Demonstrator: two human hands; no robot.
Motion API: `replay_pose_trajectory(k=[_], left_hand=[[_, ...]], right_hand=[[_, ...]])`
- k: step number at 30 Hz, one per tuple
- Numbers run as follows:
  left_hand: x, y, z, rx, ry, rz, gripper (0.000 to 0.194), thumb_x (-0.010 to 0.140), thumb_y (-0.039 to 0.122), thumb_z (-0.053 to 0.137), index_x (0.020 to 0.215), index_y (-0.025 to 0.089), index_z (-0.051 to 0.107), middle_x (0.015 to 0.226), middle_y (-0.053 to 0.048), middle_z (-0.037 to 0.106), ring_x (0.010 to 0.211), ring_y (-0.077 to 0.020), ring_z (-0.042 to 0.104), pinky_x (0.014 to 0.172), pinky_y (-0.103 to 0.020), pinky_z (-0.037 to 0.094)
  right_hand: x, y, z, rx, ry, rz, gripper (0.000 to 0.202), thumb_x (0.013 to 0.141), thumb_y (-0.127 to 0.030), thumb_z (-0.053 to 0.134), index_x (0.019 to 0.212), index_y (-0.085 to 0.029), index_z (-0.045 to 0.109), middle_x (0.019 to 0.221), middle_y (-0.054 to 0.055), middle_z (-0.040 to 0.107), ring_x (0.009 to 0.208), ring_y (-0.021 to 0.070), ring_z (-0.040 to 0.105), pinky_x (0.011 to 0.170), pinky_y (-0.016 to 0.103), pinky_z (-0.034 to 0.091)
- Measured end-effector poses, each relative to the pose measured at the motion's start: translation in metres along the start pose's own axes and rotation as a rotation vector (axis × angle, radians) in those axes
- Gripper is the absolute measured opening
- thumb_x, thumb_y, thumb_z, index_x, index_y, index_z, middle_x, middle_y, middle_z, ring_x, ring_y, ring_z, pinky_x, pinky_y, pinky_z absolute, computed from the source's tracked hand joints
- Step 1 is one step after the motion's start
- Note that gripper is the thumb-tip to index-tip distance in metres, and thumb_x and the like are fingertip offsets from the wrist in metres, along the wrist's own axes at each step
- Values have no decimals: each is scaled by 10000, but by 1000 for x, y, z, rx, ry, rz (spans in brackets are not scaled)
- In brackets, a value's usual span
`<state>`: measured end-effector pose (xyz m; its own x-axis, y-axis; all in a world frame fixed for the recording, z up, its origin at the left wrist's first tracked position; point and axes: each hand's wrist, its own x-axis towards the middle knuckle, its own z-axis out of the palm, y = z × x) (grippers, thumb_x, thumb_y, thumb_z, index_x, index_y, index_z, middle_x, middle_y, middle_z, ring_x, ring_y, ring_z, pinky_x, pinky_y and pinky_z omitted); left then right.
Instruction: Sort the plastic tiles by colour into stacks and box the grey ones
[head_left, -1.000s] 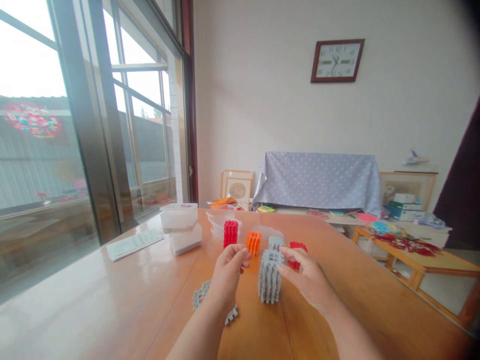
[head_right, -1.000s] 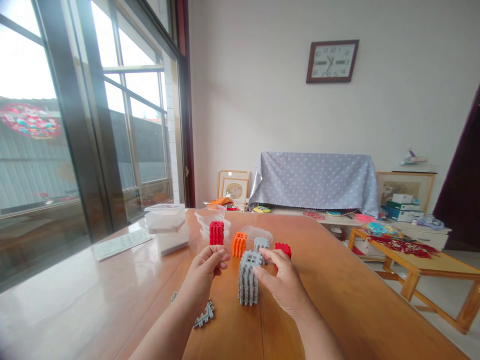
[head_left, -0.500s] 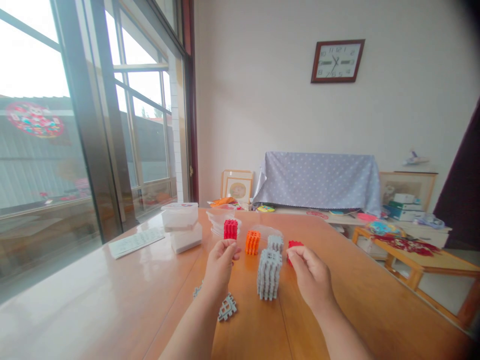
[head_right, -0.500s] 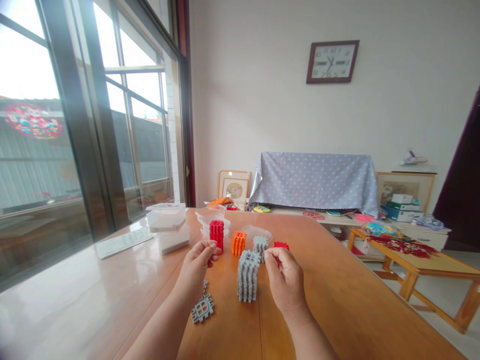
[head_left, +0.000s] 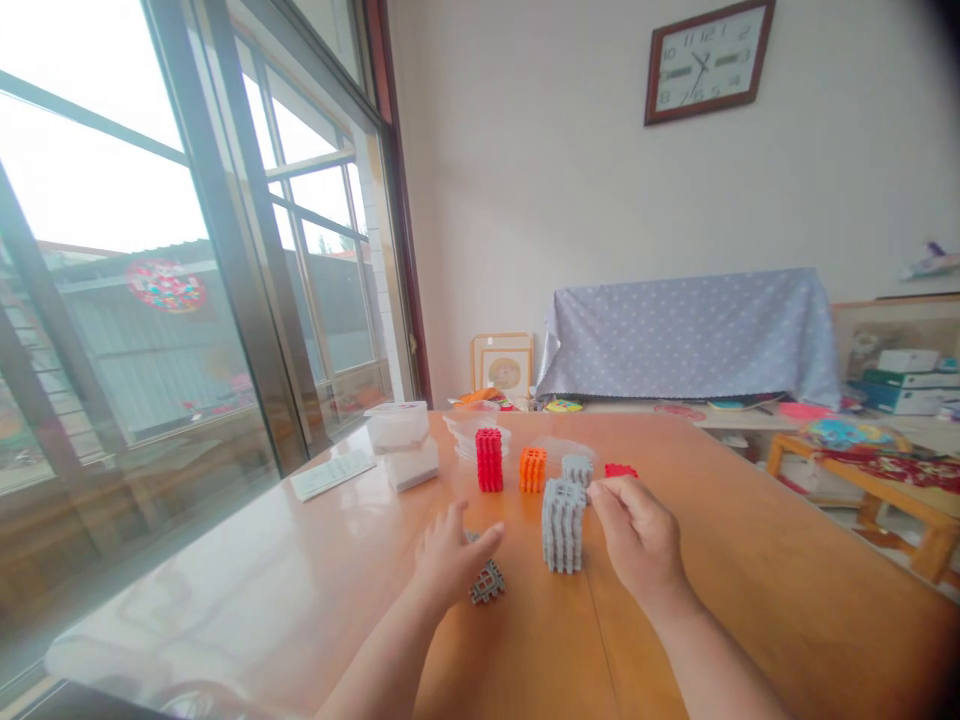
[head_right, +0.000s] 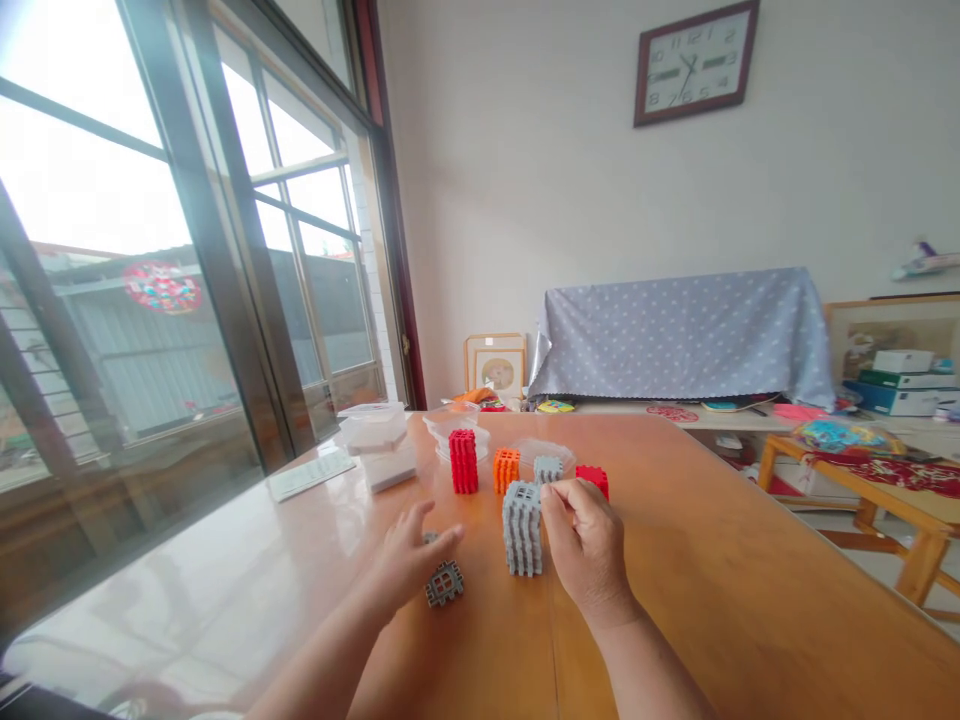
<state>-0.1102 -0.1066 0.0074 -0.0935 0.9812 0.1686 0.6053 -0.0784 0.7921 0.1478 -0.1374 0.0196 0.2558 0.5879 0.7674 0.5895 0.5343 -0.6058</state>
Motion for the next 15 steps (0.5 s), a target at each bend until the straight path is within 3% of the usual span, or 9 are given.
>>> replay_pose_trajectory(k=[3, 5, 10, 12, 15], left_hand=[[-19, -18, 7, 308, -201, 8, 1071, 644, 762, 687, 1519, 197, 437, 1656, -196, 277, 1545, -455, 113, 1208, -619, 77], [-21, -26, 13, 386, -292, 66, 1060, 670, 745, 678, 1550, 224, 398, 1685, -170, 199, 1555, -452, 31, 1201, -653, 19], [-1, -24, 26, 397, -390, 242, 778, 787, 537, 627, 1500, 266, 473, 1660, -131, 301, 1548, -420, 146, 1211, -634, 62], [9, -18, 29, 374, -404, 290, 675, 753, 398, 651, 1413, 301, 548, 1603, -112, 413, 1516, -406, 250, 1203, -643, 61], [19, -9, 31, 321, -374, 301, 496, 712, 243, 626, 1202, 317, 650, 1353, -89, 648, 1344, -381, 489, 1157, -704, 26]], right_hand=[[0, -4, 1, 1, -13, -3, 283, 962, -403, 563, 757, -224, 639, 672, -14, 576, 657, 168, 535, 673, 289, 428], [0, -7, 1, -3, -18, 4, 292, 965, -412, 557, 751, -227, 631, 678, -7, 584, 669, 175, 543, 681, 295, 430], [1, -9, 1, 13, -13, 37, 339, 970, -462, 532, 729, -235, 604, 666, -4, 579, 661, 185, 550, 673, 297, 435], [1, -8, 2, 18, -8, 43, 345, 972, -467, 530, 727, -236, 603, 665, -6, 576, 664, 185, 551, 670, 293, 432], [1, -5, 3, 33, -15, 51, 333, 976, -443, 535, 727, -233, 601, 666, -12, 558, 666, 178, 539, 667, 287, 420]])
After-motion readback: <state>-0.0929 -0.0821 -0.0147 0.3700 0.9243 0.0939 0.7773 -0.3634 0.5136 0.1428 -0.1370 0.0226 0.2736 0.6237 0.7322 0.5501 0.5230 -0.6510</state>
